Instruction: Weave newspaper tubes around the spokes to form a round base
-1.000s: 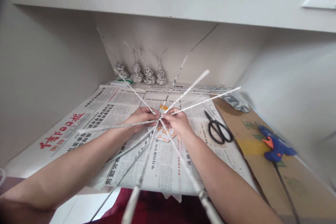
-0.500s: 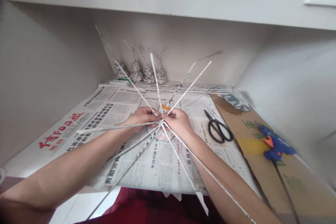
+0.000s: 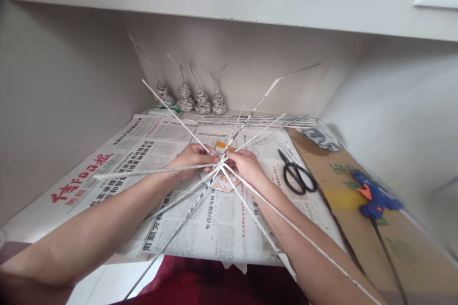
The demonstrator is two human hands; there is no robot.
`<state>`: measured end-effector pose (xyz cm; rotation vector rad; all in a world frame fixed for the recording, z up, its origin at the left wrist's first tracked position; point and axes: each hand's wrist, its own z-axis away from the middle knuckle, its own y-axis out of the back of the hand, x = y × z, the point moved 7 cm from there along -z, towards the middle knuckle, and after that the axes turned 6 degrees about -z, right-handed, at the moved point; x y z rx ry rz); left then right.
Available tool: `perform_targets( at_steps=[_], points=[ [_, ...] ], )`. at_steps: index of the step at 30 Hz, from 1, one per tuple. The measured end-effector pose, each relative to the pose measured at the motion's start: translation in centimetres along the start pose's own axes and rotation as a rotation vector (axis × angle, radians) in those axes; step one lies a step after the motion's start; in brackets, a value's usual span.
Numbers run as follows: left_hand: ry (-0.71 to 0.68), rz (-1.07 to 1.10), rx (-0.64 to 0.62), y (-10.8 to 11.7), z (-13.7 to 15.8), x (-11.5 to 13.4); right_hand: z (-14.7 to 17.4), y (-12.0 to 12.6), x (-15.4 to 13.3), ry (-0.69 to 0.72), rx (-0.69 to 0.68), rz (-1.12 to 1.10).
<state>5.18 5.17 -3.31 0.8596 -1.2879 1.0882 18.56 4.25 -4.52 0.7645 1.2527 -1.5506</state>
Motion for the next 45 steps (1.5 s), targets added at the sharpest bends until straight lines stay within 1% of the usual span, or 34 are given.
perform_targets(
  at_steps=[6,11,15,17,20,23,25,28,33,36,40,45],
  points=[
    [-0.121,-0.137,-0.076,0.2,-0.1,0.4,0.3,-0.3,0.0,-0.01,-0.018,0.019],
    [-0.135,-0.158,-0.088,0.3,0.0,0.6,0.3,-0.3,-0.2,-0.066,-0.012,0.005],
    [-0.177,-0.237,-0.186,-0.2,0.4,1.5,0.2,-0.2,-0.1,-0.109,-0.029,-0.033],
    [-0.196,-0.283,-0.217,-0.3,0.6,2.0,0.2,-0.3,0.0,-0.114,-0.072,-0.044],
    [-0.23,-0.368,-0.194,-0.1,0.8,2.7,0.2,-0.5,0.0,-0.113,-0.124,-0.04],
    [-0.273,-0.434,-0.184,-0.2,0.9,3.1,0.3,-0.4,-0.2,-0.086,-0.11,-0.035],
    [-0.247,-0.414,-0.2,-0.3,0.8,2.7,0.3,-0.5,-0.3,-0.072,-0.115,-0.033],
    [-0.129,-0.304,-0.204,-0.4,0.4,1.3,0.5,-0.8,-0.3,-0.075,-0.134,-0.023],
    [0.014,-0.092,-0.12,-0.3,0.2,0.0,0.8,-1.0,-0.3,-0.073,-0.171,-0.006],
    [0.083,-0.028,-0.092,-0.2,0.3,-0.2,0.9,-0.9,-0.3,-0.08,-0.168,-0.007],
    [0.096,-0.034,-0.113,-0.3,0.4,-0.1,0.9,-0.6,-0.6,-0.063,-0.147,-0.033],
    [0.043,-0.042,-0.151,-0.5,0.4,-0.1,1.0,-0.4,-1.1,-0.024,-0.094,0.002]
  ],
)
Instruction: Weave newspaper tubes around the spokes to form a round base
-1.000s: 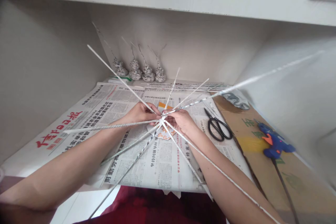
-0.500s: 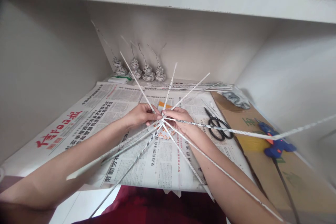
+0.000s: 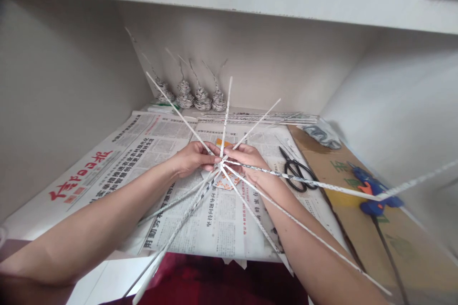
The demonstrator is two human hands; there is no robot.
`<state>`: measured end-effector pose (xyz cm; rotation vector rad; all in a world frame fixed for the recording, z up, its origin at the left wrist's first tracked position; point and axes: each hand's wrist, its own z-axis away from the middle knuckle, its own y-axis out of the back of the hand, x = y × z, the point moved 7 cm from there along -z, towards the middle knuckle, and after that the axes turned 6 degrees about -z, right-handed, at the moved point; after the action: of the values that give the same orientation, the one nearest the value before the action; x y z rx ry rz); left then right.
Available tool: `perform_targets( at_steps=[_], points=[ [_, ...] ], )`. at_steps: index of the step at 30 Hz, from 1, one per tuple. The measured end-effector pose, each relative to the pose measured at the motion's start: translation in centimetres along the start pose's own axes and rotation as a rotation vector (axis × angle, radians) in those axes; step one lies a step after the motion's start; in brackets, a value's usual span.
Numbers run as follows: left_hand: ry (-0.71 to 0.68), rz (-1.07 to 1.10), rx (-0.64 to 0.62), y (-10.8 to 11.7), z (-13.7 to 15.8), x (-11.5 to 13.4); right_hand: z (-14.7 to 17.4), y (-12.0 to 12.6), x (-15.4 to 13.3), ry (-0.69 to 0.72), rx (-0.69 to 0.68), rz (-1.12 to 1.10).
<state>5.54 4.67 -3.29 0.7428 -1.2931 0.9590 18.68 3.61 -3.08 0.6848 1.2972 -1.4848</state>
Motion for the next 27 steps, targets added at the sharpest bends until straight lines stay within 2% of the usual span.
perform_targets(
  at_steps=[3,7,11,14,17,20,27],
  points=[
    [-0.016,0.036,0.005,-0.1,0.0,0.0,0.1,0.0,0.0,-0.001,-0.004,-0.013],
    [-0.034,0.067,0.032,0.0,0.0,0.1,-0.2,-0.2,0.4,-0.027,-0.08,-0.06],
    [0.016,0.136,0.087,0.4,-0.2,-0.2,-0.7,-0.4,0.9,-0.06,-0.079,-0.167],
    [0.086,0.199,0.153,0.9,-0.3,-0.6,-0.5,-0.7,0.8,-0.02,-0.05,-0.216],
    [0.137,0.237,0.183,1.1,-0.4,-0.7,0.0,-0.8,0.4,0.082,0.026,-0.19],
    [0.151,0.227,0.178,1.3,-0.5,-0.8,0.6,-0.9,-0.1,0.194,0.086,-0.062],
    [0.105,0.096,0.202,2.3,-0.9,-1.0,1.7,-1.7,-1.4,0.457,0.076,0.491]
  ],
)
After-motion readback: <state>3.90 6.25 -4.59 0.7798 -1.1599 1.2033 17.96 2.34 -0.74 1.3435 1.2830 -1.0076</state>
